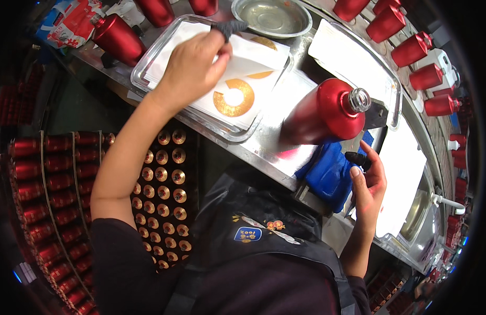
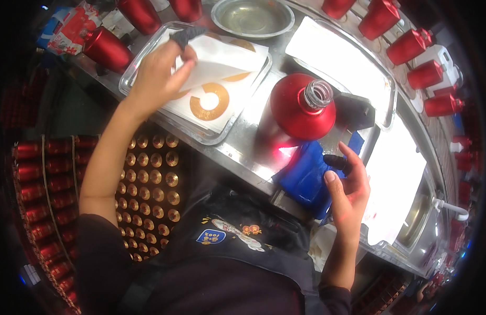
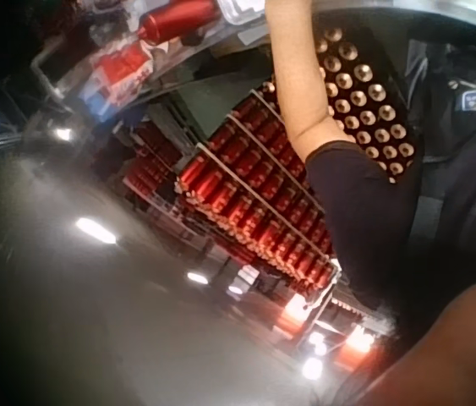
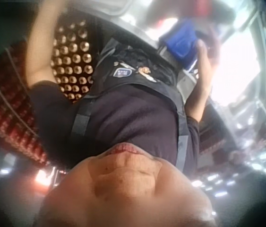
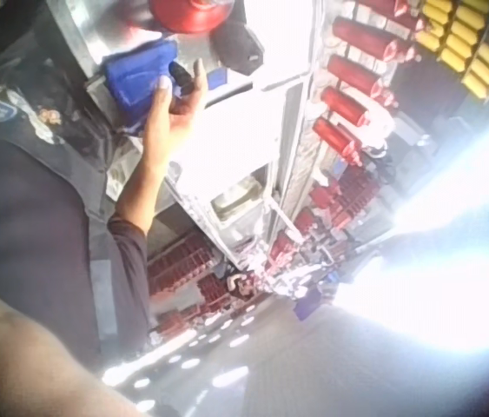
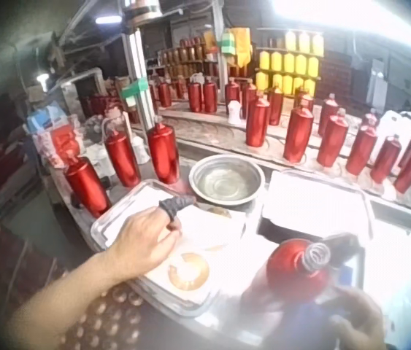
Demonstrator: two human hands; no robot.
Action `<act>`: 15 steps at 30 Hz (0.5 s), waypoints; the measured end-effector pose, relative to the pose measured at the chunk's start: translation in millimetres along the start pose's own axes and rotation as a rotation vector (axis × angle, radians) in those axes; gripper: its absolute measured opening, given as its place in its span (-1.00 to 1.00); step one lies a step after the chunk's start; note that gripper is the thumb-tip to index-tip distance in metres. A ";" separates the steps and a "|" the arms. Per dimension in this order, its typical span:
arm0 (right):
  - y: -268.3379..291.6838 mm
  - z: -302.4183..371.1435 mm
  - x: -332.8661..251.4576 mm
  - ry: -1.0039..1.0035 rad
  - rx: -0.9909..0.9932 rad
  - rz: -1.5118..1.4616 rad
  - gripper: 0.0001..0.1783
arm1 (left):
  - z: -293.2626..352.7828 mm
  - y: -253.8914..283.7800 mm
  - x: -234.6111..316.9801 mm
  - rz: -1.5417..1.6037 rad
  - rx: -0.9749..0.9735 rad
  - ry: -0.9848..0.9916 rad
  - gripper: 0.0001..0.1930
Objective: The person wipes a red bottle with a cloth, applies a gold circular sticker to the neck, and then applies a rectangular label to the body. The person repeats this process on a second bottle.
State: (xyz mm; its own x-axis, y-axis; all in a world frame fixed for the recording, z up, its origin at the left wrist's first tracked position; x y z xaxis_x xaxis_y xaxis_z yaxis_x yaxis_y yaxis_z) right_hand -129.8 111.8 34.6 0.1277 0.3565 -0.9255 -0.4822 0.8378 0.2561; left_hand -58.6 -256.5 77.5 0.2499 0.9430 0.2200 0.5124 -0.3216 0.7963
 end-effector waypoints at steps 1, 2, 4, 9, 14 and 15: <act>0.2 0.3 0.2 -0.004 -0.009 0.009 -0.37 | -12.5 5.1 -6.3 0.001 0.034 -0.028 -0.86; -0.1 0.9 0.5 -0.008 -0.019 -0.004 -0.37 | -24.2 9.1 -14.9 0.001 0.034 -0.014 -0.84; 1.0 2.4 -1.1 0.016 -0.024 -0.051 -0.38 | -47.9 18.7 -28.2 -0.062 0.026 -0.010 -0.84; 7.5 6.7 1.1 0.029 0.006 -0.067 -0.42 | -96.4 48.5 -50.0 -0.110 0.210 0.037 -0.87; 26.2 -1.3 -6.2 0.101 0.111 -0.075 -0.43 | -135.9 95.8 -38.3 -0.207 0.382 -0.058 -0.88; 29.1 -5.1 -16.4 0.166 0.132 -0.047 -0.42 | -145.1 107.0 -25.5 -0.239 0.424 -0.126 -0.89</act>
State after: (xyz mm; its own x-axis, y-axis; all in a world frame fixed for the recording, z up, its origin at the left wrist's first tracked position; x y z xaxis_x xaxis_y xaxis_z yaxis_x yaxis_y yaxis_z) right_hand -150.3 128.2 55.8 -0.0019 0.2519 -0.9678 -0.3598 0.9028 0.2357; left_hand -129.4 -302.4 238.8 0.1683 0.9852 -0.0309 0.8498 -0.1292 0.5111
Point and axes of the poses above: each hand's wrist, its own z-axis away from the middle knuckle, its own y-axis out of the back of the hand, x = y × z, the point moved 7 cm from there along -z, towards the middle knuckle, and after that the axes turned 10 degrees about -y, right-handed, at the moved point
